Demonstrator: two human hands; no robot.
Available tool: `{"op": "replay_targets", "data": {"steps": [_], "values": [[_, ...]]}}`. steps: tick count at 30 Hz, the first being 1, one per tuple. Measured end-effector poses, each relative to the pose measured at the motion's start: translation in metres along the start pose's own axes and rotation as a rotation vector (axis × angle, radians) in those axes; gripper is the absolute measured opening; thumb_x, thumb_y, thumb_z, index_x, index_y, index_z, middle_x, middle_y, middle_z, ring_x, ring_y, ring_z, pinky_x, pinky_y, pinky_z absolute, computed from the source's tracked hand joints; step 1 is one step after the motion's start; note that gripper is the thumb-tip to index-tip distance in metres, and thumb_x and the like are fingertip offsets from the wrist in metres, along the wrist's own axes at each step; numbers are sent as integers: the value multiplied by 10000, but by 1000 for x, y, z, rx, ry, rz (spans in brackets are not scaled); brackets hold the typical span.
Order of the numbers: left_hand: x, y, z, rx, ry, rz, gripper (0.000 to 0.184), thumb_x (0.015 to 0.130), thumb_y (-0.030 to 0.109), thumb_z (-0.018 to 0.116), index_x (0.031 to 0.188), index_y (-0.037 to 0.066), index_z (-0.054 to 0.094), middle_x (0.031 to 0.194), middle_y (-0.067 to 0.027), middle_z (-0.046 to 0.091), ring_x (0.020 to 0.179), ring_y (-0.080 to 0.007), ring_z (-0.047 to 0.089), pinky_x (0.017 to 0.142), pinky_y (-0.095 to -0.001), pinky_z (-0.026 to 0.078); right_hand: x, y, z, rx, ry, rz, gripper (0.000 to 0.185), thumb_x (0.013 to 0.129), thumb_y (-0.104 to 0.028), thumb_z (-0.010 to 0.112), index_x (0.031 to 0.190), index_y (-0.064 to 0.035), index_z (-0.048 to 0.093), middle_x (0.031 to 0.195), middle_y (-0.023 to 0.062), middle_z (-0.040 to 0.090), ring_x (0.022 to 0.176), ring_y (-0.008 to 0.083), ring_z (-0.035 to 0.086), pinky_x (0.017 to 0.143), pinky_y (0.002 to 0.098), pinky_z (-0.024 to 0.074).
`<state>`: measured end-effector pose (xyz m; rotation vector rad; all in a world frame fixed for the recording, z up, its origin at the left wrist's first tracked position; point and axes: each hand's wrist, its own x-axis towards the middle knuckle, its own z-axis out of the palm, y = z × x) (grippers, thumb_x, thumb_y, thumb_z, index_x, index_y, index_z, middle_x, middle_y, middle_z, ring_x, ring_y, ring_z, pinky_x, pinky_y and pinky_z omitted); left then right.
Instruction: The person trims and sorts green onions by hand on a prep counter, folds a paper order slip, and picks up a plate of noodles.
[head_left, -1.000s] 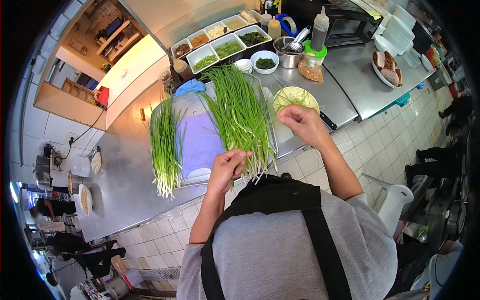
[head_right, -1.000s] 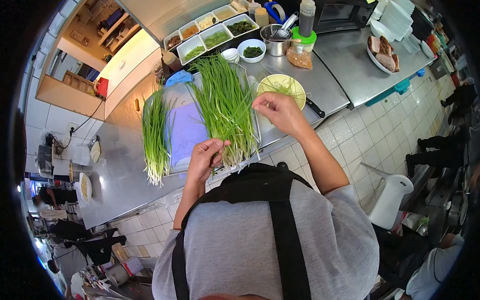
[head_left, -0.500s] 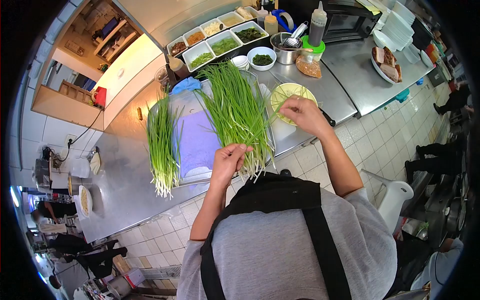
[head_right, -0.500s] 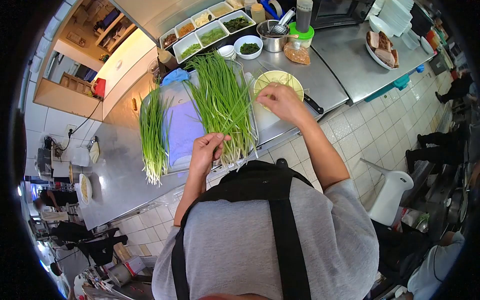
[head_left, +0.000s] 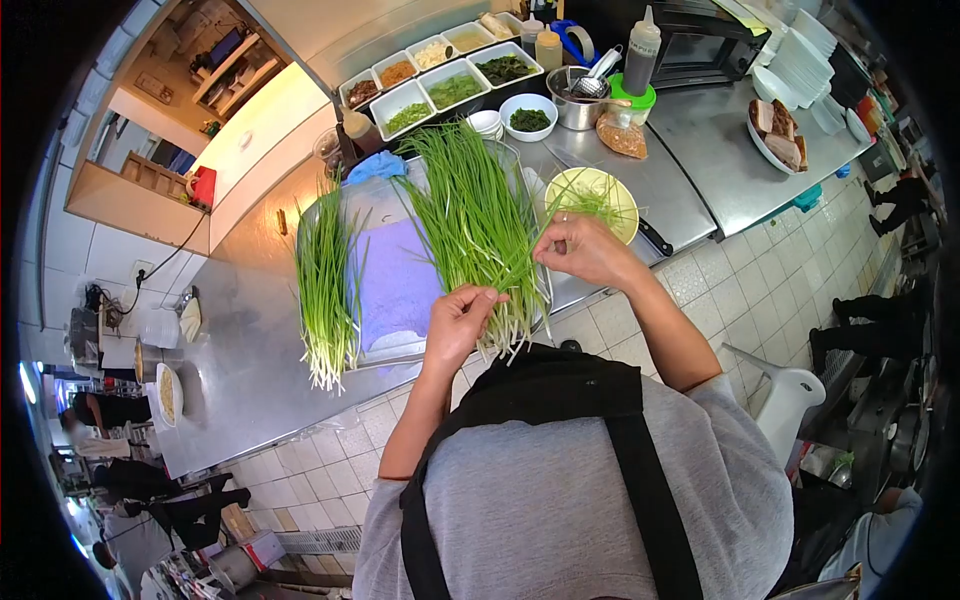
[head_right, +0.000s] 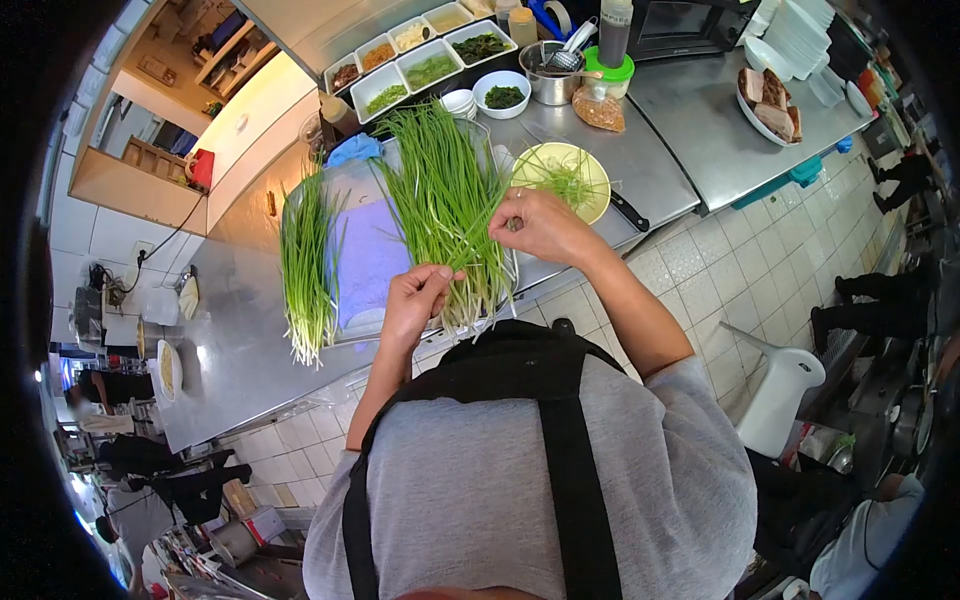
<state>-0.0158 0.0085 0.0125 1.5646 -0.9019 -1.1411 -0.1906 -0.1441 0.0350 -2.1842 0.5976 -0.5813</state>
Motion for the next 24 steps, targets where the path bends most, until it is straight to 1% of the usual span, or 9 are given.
{"op": "replay_targets", "data": {"steps": [4,7,9,11,14,15,19,21,24], "values": [[-2,-6,-5,-22,11,-19,220,876,169,557,845,-17,671,585,37,445,490,-33,353,448,-211,282,4,25,21,174,204,-12,80,787,-105,617,825,-36,631,725,65,565,629,149,517,589,267,426],[-7,-7,-9,-42,29,-49,222,874,175,560,839,-14,671,583,41,445,498,-33,349,453,-212,280,4,46,9,90,415,135,102,804,-127,611,844,-33,616,734,77,592,634,145,552,581,272,439],[-10,-8,-12,-18,45,-27,218,872,179,563,837,-7,671,572,48,441,500,-34,348,456,-212,280,3,72,-7,-128,497,185,131,818,-159,604,852,-33,607,748,106,620,642,206,600,591,307,463],[-16,-9,-23,51,118,43,210,868,183,568,838,5,673,558,57,440,499,-38,349,459,-213,280,2,69,-20,-403,485,372,141,810,-166,607,876,-41,611,748,129,630,669,277,624,613,338,482],[-24,-4,-59,-22,325,38,205,861,186,574,829,9,673,580,32,475,520,-51,391,472,-223,306,-9,97,-30,-582,340,138,131,775,-135,621,888,-69,627,834,128,633,745,295,611,660,359,480],[-24,-9,-81,50,421,47,193,842,191,592,829,16,674,613,-9,538,554,-67,447,505,-235,364,-12,96,-33,-664,316,42,125,760,-122,631,878,-81,631,849,115,637,780,280,611,679,368,475],[-21,-23,-159,552,1014,335,197,835,212,590,848,34,674,751,-137,644,631,-250,595,610,-333,458,-15,87,-32,-621,400,204,135,758,-119,638,887,-76,631,831,98,607,779,269,596,686,383,440],[-18,-23,-186,713,1117,213,241,840,251,580,850,28,671,805,-178,627,694,-333,597,653,-397,464,-13,76,-30,-495,394,298,105,769,-106,622,871,-85,630,853,95,596,778,269,593,683,378,432],[-7,-32,-210,1036,1031,-26,263,831,276,580,883,35,671,878,-173,615,786,-326,585,712,-421,456,-10,72,-28,-620,324,285,79,769,-91,614,846,-84,624,896,104,590,773,274,594,676,377,434]]}}
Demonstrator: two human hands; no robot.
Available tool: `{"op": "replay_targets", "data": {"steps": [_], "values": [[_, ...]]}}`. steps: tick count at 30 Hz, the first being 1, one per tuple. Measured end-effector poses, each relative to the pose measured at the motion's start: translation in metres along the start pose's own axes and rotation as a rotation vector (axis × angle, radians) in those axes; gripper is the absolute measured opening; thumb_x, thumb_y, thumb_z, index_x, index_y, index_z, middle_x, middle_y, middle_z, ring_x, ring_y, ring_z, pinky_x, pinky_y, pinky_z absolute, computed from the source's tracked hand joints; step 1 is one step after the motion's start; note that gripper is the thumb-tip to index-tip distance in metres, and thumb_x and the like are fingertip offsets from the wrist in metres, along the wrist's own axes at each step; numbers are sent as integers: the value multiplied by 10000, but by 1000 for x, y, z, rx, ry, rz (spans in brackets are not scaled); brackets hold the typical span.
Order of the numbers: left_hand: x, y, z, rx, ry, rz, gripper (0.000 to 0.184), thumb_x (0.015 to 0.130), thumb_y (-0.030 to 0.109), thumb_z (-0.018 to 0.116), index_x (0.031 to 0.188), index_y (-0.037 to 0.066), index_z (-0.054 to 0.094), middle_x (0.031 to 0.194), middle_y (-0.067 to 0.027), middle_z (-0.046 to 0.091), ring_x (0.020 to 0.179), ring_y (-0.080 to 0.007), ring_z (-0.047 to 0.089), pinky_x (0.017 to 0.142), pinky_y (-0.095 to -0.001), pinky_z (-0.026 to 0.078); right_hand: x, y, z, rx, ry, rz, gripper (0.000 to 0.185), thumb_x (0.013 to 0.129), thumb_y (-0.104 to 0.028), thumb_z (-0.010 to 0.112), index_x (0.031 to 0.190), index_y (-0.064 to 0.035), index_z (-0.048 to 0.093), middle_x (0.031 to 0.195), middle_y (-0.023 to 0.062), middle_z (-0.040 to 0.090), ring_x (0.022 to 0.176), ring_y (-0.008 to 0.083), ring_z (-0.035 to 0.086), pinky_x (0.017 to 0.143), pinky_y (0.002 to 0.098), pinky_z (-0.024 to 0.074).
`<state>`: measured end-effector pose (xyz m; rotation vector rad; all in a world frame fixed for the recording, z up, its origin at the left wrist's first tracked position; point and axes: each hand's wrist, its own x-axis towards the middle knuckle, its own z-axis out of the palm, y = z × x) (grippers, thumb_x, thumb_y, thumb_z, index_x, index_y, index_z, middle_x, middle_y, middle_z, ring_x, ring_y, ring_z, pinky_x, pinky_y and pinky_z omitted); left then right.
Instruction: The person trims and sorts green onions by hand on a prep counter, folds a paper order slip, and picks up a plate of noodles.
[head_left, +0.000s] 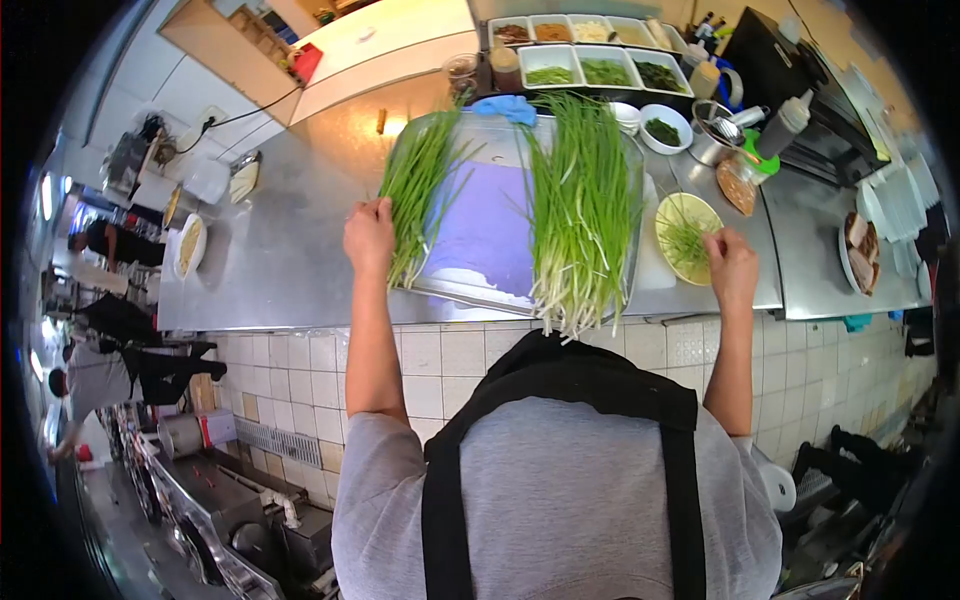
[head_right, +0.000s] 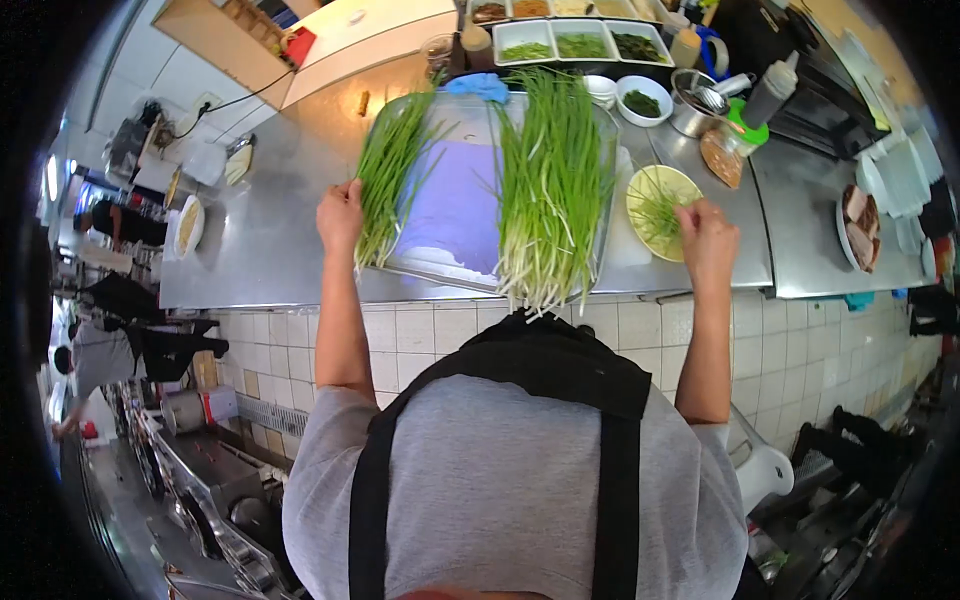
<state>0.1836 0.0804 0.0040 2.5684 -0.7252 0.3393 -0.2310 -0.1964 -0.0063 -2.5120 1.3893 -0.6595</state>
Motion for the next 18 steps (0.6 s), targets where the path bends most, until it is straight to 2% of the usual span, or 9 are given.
{"op": "replay_targets", "data": {"steps": [1,3,4,6,9,11,16,18], "values": [[1,-1,2,53,49,81,250,825,261,584,901,38,668,911,-171,605,821,-324,575,733,-423,449,-1,-3,0,-84,-12,-52,72,766,-87,614,838,-81,621,913,108,590,771,276,595,673,378,438],[-4,0,6,157,154,248,237,813,232,591,938,45,662,975,-168,586,891,-320,553,775,-428,436,-7,-20,-4,-136,156,-171,63,757,-86,621,819,-73,618,905,121,591,747,290,595,676,385,446],[-9,11,3,97,149,266,225,801,208,601,945,45,659,989,-162,581,908,-317,543,790,-421,431,-9,-28,-5,-163,239,-232,60,753,-86,624,809,-69,616,901,127,592,736,297,595,677,389,450],[-23,38,-2,-23,141,299,217,776,160,621,958,46,652,1017,-152,571,942,-313,524,820,-406,420,-9,-35,0,36,120,-250,68,751,-61,621,817,-44,615,908,132,585,754,294,595,649,370,465],[-46,68,16,-390,-29,412,207,743,95,641,943,44,648,991,-148,569,929,-309,525,823,-389,421,-15,-66,15,369,-12,-258,36,757,-87,619,781,-64,633,882,113,590,734,304,593,655,386,468],[-64,94,21,-499,-145,449,195,734,65,641,928,49,644,988,-146,564,939,-305,522,827,-375,420,-16,-94,24,433,-26,-324,39,760,-96,618,775,-65,637,870,108,589,727,299,594,644,379,475],[-94,138,38,-676,-273,584,204,734,0,576,920,50,645,986,-151,551,929,-314,518,831,-372,419,-1,-144,58,355,-28,-393,85,758,-149,618,772,-67,638,844,112,583,728,300,596,653,383,480],[-103,143,42,-613,-303,585,207,733,-5,560,913,45,647,981,-154,547,929,-316,517,829,-374,419,5,-149,70,270,-56,-384,114,747,-177,625,762,-65,639,837,116,581,729,301,598,654,389,480]]}}
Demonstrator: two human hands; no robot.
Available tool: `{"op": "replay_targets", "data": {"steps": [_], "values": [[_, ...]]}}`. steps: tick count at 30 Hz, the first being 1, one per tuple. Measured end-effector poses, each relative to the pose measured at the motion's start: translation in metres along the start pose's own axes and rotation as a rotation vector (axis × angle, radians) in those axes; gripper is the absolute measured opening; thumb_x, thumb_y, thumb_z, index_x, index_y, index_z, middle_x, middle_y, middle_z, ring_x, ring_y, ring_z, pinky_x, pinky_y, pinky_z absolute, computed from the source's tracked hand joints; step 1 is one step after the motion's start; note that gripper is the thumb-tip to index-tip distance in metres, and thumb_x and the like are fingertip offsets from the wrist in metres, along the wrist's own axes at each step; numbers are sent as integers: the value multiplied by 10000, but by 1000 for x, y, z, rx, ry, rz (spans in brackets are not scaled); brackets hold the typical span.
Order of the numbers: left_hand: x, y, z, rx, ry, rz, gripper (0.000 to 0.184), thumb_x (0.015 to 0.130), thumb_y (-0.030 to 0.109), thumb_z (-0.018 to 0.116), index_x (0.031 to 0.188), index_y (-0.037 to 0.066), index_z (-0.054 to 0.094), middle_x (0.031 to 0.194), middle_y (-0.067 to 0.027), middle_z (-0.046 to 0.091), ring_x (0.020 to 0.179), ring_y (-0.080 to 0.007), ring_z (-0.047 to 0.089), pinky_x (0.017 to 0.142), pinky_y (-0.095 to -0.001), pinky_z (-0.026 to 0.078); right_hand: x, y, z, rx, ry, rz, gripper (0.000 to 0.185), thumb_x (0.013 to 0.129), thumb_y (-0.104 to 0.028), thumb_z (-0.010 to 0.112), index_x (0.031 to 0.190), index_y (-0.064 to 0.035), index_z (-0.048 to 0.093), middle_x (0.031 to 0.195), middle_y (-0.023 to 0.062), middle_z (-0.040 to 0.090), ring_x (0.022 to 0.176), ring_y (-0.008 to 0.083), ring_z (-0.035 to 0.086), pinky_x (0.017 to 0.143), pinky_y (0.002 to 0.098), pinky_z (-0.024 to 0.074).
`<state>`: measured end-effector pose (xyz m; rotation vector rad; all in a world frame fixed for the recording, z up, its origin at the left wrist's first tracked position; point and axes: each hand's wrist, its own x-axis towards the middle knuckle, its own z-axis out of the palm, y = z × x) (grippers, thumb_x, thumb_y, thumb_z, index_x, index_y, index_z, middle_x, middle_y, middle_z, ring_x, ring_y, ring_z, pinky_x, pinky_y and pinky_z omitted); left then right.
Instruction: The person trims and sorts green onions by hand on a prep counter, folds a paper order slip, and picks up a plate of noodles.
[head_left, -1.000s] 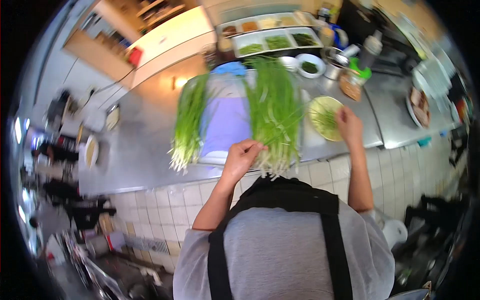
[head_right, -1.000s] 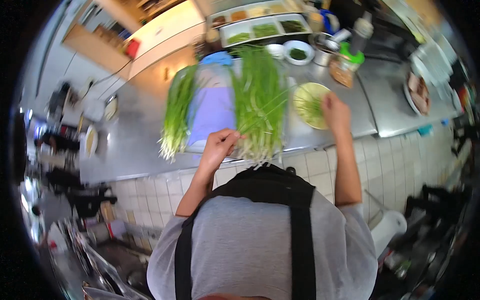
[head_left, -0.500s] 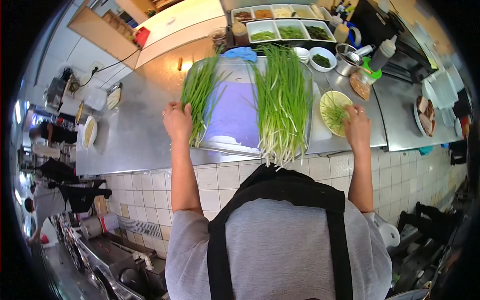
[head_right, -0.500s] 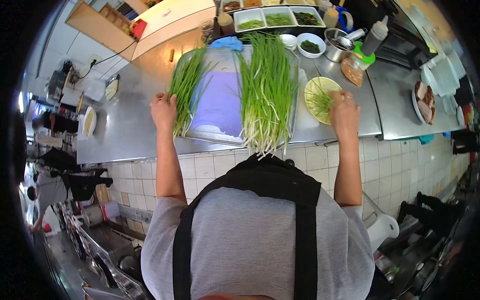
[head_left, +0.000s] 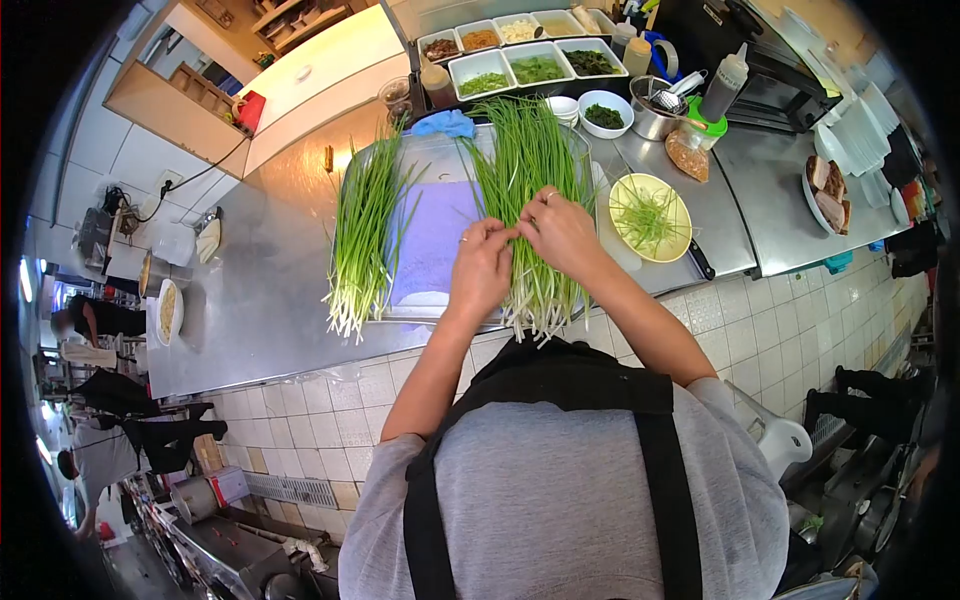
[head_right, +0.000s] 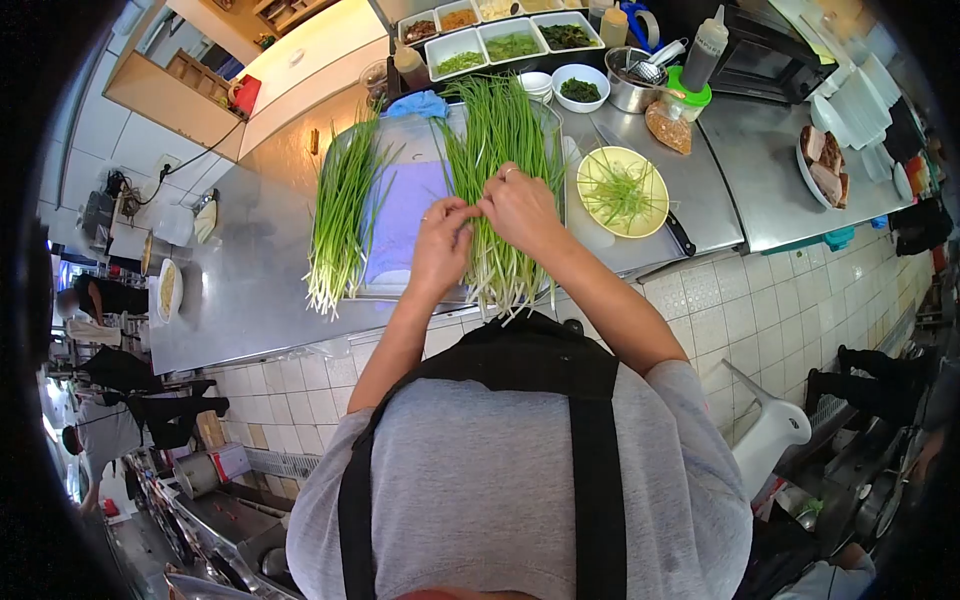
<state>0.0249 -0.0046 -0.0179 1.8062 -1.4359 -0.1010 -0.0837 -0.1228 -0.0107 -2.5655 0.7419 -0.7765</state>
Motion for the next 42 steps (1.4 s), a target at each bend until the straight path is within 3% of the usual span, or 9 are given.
{"op": "replay_targets", "data": {"steps": [2,7,11,16,20,26,32,36,42], "values": [[-2,-6,4,35,-37,-30,207,737,6,556,918,44,649,985,-154,550,932,-309,521,834,-364,418,6,3,8,-116,-51,14,141,731,-196,630,743,-56,637,827,123,578,731,303,601,653,396,480],[4,-14,-1,-155,-68,-235,180,790,77,568,943,43,657,960,-122,589,880,-244,555,789,-321,437,14,15,-5,285,-116,267,204,704,-237,666,751,-38,660,789,133,598,699,277,608,655,359,476],[23,-23,7,-692,-55,-504,188,848,158,582,970,35,653,881,-47,630,793,-134,570,681,-245,442,10,21,-13,592,-201,390,257,760,-246,679,832,-1,659,814,61,629,727,125,584,675,268,460],[45,0,-4,-1286,-43,-774,234,863,192,591,1020,22,625,824,-8,638,711,-71,571,612,-196,441,1,10,-22,788,-247,472,214,778,-228,678,839,-23,663,806,14,623,715,67,544,646,238,438],[47,5,-8,-1207,38,-692,215,858,171,597,1012,25,630,805,-13,625,686,-62,560,592,-187,437,-8,22,-7,810,-30,391,201,782,-214,675,836,-21,654,759,19,591,669,82,520,607,248,421],[29,17,-25,-1098,-58,-548,214,863,151,585,1018,8,625,797,-17,621,706,-77,570,611,-197,443,-5,13,-30,256,-46,260,200,746,-215,681,777,-22,640,765,116,553,647,221,551,611,329,447],[11,28,-20,-1037,-153,-499,200,867,147,581,994,6,642,778,-5,609,682,-57,531,614,-194,421,-6,5,-39,716,53,227,92,802,-114,644,823,-24,643,799,25,551,645,92,474,582,262,402],[7,32,-14,-988,-155,-470,200,862,148,595,992,4,643,775,-10,611,680,-57,531,613,-198,424,-9,-8,-49,1001,-67,284,74,813,-94,639,834,-24,638,832,11,541,704,67,521,637,214,433],[8,36,-10,-913,-167,-460,180,852,132,603,954,-10,645,789,-42,635,681,-85,561,618,-219,445,-15,-2,-43,910,-69,278,72,800,-68,651,829,-6,627,823,8,541,714,64,545,653,202,442]]}}
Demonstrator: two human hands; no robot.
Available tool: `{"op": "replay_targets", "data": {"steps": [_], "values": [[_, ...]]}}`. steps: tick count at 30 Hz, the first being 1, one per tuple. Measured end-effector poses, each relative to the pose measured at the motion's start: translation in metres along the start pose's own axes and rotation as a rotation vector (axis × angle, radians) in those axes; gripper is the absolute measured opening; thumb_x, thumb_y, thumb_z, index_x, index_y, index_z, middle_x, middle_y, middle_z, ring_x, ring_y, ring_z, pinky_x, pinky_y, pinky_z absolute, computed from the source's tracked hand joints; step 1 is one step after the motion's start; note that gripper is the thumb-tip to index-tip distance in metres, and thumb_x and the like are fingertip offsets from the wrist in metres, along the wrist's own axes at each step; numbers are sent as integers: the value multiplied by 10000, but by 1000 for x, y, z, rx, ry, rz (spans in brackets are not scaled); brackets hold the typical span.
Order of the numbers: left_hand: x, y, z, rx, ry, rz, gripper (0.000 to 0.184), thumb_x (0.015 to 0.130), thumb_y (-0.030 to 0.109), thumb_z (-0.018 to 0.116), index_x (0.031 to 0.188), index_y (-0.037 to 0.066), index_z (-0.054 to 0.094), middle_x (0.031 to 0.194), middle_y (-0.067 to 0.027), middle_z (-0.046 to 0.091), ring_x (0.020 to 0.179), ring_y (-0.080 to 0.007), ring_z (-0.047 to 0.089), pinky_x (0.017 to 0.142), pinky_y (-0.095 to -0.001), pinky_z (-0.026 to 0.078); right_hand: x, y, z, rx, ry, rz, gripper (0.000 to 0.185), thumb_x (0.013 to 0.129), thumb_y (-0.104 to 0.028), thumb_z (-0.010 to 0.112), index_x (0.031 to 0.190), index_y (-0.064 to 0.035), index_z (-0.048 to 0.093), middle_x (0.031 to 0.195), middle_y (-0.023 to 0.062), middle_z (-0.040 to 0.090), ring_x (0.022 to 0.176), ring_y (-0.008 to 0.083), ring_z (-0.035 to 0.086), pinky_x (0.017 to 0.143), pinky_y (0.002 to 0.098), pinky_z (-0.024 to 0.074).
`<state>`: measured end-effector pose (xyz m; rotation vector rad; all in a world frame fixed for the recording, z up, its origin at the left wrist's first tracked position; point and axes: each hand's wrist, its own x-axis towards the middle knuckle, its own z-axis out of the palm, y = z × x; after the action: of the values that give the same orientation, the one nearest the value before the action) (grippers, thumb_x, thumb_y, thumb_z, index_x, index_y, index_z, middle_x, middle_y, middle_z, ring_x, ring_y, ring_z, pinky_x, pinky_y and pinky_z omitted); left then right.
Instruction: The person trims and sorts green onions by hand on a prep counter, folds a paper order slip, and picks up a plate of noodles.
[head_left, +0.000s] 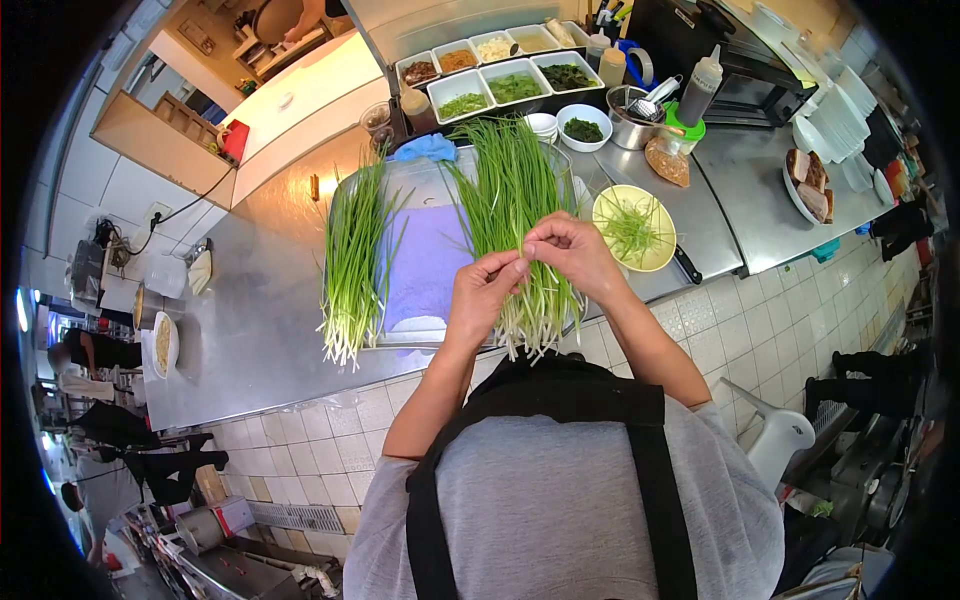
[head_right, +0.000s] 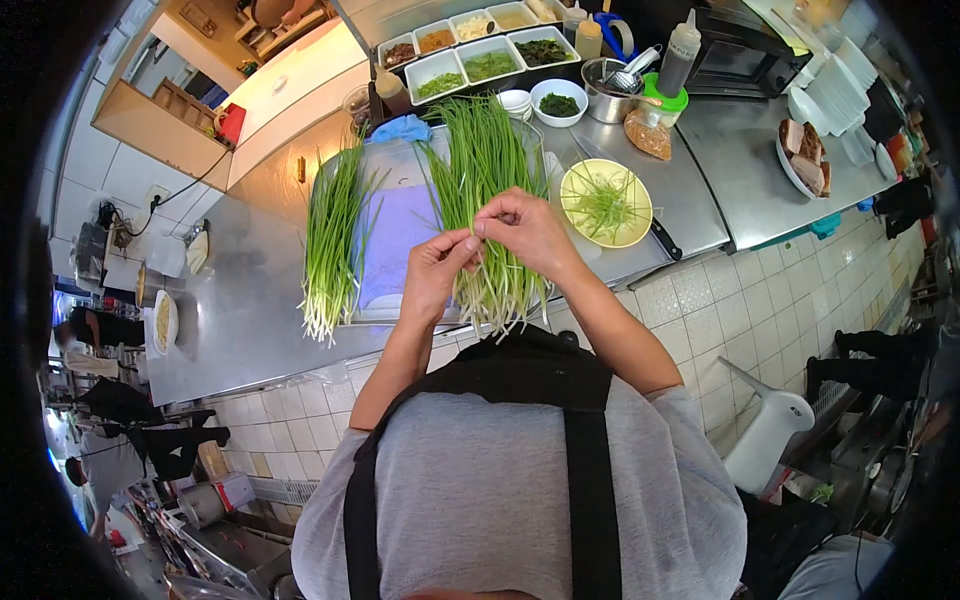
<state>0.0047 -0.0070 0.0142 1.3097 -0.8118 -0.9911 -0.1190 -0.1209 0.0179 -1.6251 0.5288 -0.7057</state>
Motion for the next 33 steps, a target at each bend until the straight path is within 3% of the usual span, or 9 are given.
{"op": "replay_targets", "data": {"steps": [10,16,19,28,33], "values": [[0,-4,0,5,-50,-20,189,860,139,593,956,-16,643,792,-56,639,694,-99,584,613,-232,469,0,1,-2,169,-39,129,89,801,-79,653,836,-1,628,821,5,546,726,59,539,663,205,435],[0,0,2,-297,-45,-158,223,881,131,555,1048,-15,573,887,-93,640,777,-183,643,668,-269,533,1,-6,-2,70,-80,120,78,802,-61,648,824,8,620,860,20,536,729,68,549,661,210,447],[4,-1,-1,-403,17,-189,220,886,125,543,1062,-7,546,918,-111,635,810,-211,648,680,-285,549,1,1,0,-126,-71,6,56,803,-42,638,817,7,616,867,27,536,718,78,559,666,211,454],[7,-4,-3,-758,78,-107,117,895,101,516,969,11,533,965,-133,617,870,-231,637,724,-304,554,-6,9,-2,238,2,31,21,800,-20,623,813,-9,611,860,12,528,787,69,530,692,209,431],[9,-4,5,-852,204,-17,101,899,101,508,964,25,523,955,-128,615,908,-233,622,751,-305,548,-18,16,-3,538,105,51,41,817,-65,613,827,-31,593,819,-4,532,728,69,502,685,208,407]]}}
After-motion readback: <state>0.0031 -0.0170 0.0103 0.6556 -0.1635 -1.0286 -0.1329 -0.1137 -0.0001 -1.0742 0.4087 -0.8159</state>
